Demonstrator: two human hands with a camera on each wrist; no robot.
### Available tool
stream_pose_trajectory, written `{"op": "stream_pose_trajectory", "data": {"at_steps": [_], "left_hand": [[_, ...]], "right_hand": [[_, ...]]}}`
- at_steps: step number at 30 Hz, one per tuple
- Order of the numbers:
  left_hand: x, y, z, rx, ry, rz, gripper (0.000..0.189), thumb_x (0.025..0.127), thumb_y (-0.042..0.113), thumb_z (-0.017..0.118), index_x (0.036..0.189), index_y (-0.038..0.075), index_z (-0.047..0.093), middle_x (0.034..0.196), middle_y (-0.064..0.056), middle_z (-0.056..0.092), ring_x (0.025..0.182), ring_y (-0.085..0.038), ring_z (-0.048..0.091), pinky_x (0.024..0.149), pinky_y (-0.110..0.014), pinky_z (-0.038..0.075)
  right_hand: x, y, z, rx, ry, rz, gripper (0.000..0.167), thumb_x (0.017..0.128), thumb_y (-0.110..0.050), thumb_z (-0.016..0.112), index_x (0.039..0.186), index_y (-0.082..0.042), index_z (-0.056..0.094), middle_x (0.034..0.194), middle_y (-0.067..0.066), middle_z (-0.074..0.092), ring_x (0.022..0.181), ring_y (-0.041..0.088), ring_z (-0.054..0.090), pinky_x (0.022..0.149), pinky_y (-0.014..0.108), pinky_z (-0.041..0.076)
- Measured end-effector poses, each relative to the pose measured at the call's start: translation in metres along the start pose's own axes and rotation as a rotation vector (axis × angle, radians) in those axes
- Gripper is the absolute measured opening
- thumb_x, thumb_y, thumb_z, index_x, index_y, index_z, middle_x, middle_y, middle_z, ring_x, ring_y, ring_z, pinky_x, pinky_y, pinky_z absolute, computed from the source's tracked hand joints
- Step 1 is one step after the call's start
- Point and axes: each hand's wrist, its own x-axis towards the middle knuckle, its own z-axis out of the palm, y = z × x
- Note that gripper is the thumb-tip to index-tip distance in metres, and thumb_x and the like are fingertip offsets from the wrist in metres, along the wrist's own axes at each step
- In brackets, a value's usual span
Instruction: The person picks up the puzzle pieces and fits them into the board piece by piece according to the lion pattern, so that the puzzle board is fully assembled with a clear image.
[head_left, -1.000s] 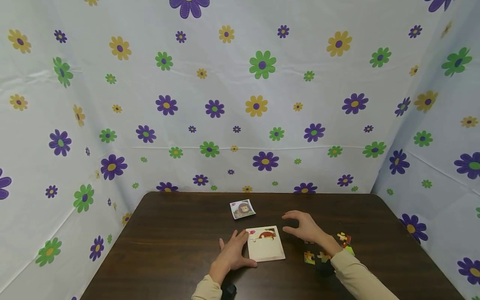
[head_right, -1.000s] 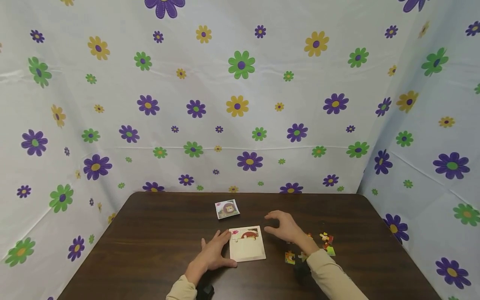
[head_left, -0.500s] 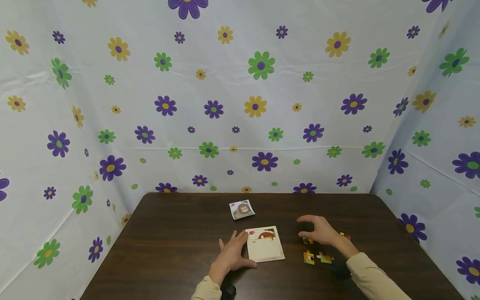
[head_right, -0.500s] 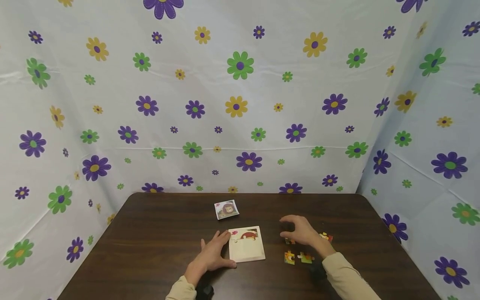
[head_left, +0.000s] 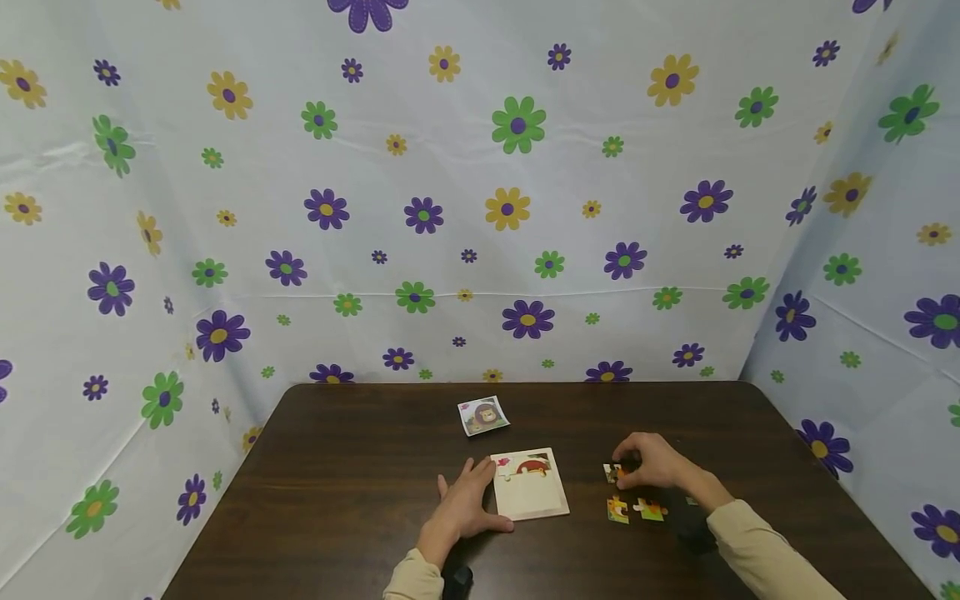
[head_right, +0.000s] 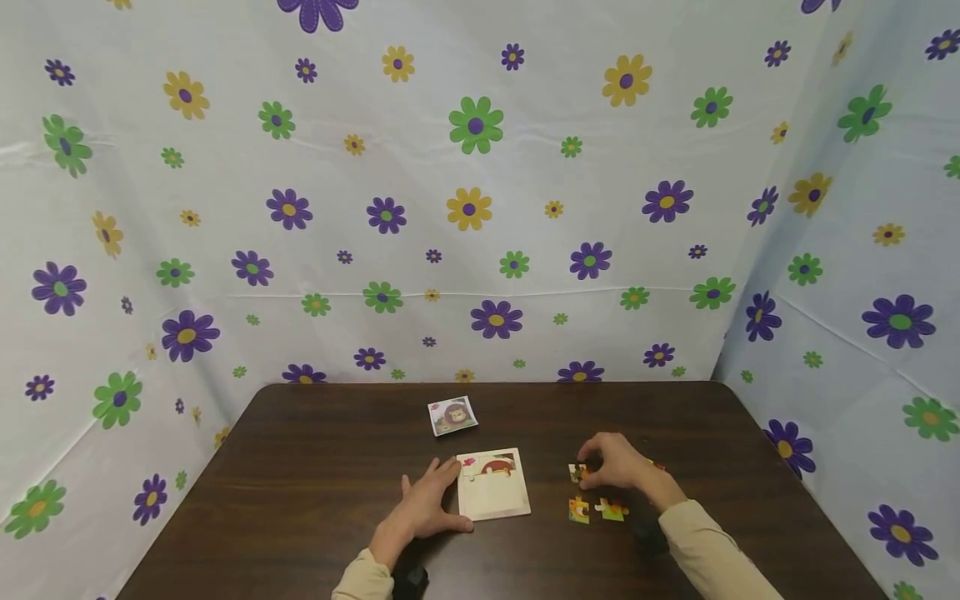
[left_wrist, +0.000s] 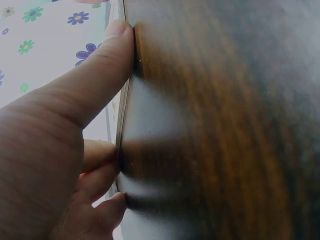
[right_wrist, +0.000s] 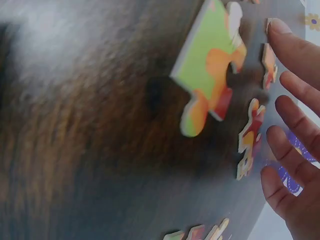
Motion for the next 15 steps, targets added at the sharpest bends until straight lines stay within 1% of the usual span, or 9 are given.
{"op": "stream_pose_trajectory", "data": {"at_steps": [3,7,12,15], "left_hand": [[0.0,-0.0008,-0.0002,-0.004,0.001,0.002,0.096,0.067,0.047,0.084,0.143,0.004,0.044,0.148,-0.015,0.04,0.138,-0.043,0.027,0.093,-0.081,0.008],[0.0006,-0.0017,-0.0005,-0.002,0.0,0.003,0.096,0.067,0.048,0.084,0.143,0.004,0.044,0.148,-0.015,0.04,0.139,-0.043,0.027,0.093,-0.081,0.008],[0.0005,-0.0016,-0.0005,-0.002,0.0,0.006,0.097,0.067,0.048,0.084,0.143,0.004,0.044,0.148,-0.016,0.04,0.138,-0.044,0.027,0.093,-0.081,0.009],[0.0003,-0.0009,0.0006,0.004,0.001,0.006,0.097,0.066,0.048,0.084,0.143,0.004,0.044,0.148,-0.016,0.04,0.138,-0.043,0.028,0.093,-0.081,0.009]], "right_hand": [[-0.0007,0.0029,0.0011,0.001,-0.015,0.02,0.04,0.071,-0.033,0.085,0.097,-0.007,0.071,0.092,-0.001,0.064,0.076,0.011,0.053,0.066,0.03,0.046],[0.0002,0.0053,0.0026,-0.003,-0.009,0.035,0.038,0.071,-0.033,0.085,0.096,-0.008,0.071,0.092,-0.003,0.064,0.074,0.009,0.048,0.064,0.027,0.043],[0.002,0.0036,0.003,0.003,0.002,0.02,0.027,0.071,-0.028,0.085,0.088,-0.012,0.071,0.087,-0.004,0.063,0.074,0.012,0.054,0.065,0.029,0.046],[0.0014,0.0026,0.0042,0.008,-0.001,0.015,0.024,0.072,-0.025,0.085,0.085,-0.013,0.069,0.084,-0.006,0.062,0.075,0.011,0.055,0.066,0.031,0.048]]}}
